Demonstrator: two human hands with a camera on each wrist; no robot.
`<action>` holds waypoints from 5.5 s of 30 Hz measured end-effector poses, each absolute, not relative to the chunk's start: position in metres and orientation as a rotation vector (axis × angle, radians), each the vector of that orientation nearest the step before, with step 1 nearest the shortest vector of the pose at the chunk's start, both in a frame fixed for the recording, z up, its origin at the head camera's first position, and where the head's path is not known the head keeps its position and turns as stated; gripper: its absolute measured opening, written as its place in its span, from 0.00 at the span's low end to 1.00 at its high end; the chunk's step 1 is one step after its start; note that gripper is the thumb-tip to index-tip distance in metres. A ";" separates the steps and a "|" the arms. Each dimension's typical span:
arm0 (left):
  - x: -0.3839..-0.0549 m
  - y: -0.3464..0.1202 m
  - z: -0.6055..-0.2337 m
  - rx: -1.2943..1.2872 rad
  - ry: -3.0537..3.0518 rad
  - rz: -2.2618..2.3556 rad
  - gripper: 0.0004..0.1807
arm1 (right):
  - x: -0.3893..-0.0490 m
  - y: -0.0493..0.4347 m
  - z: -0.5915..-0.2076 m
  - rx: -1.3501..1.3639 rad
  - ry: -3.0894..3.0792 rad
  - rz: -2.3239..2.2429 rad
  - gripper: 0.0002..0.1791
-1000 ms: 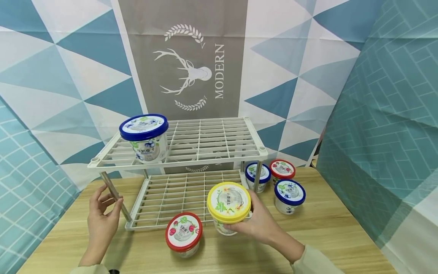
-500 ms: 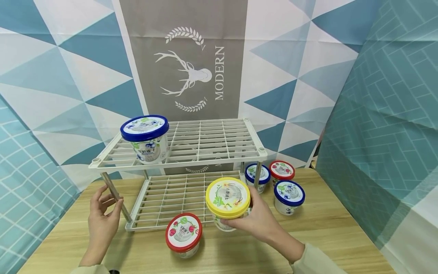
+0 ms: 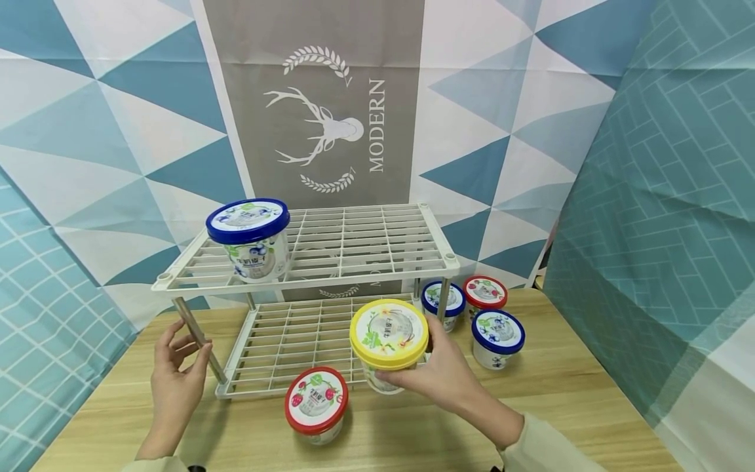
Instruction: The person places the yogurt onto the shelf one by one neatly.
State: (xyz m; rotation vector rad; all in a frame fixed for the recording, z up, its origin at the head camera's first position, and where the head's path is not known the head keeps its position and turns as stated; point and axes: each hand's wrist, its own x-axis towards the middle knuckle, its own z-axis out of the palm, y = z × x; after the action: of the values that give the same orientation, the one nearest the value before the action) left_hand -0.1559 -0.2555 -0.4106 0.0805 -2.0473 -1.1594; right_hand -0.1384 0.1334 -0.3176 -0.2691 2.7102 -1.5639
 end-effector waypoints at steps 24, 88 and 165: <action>-0.156 -0.257 -0.411 0.063 -2.029 -1.167 0.36 | -0.137 0.123 -0.292 -0.358 2.739 -1.552 0.49; -0.157 -0.258 -0.412 0.054 -2.023 -1.159 0.36 | -0.157 0.100 -0.231 -0.708 2.732 -1.708 0.44; -0.158 -0.258 -0.412 0.103 -2.044 -1.175 0.37 | -0.195 0.083 -0.206 -0.836 2.561 -1.888 0.37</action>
State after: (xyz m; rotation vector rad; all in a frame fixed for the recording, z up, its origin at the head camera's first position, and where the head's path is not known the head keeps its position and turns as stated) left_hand -0.1578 -0.2581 -0.4124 0.1032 -2.0438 -1.1750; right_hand -0.1951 0.0829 -0.2058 -0.8364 2.5611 -1.8875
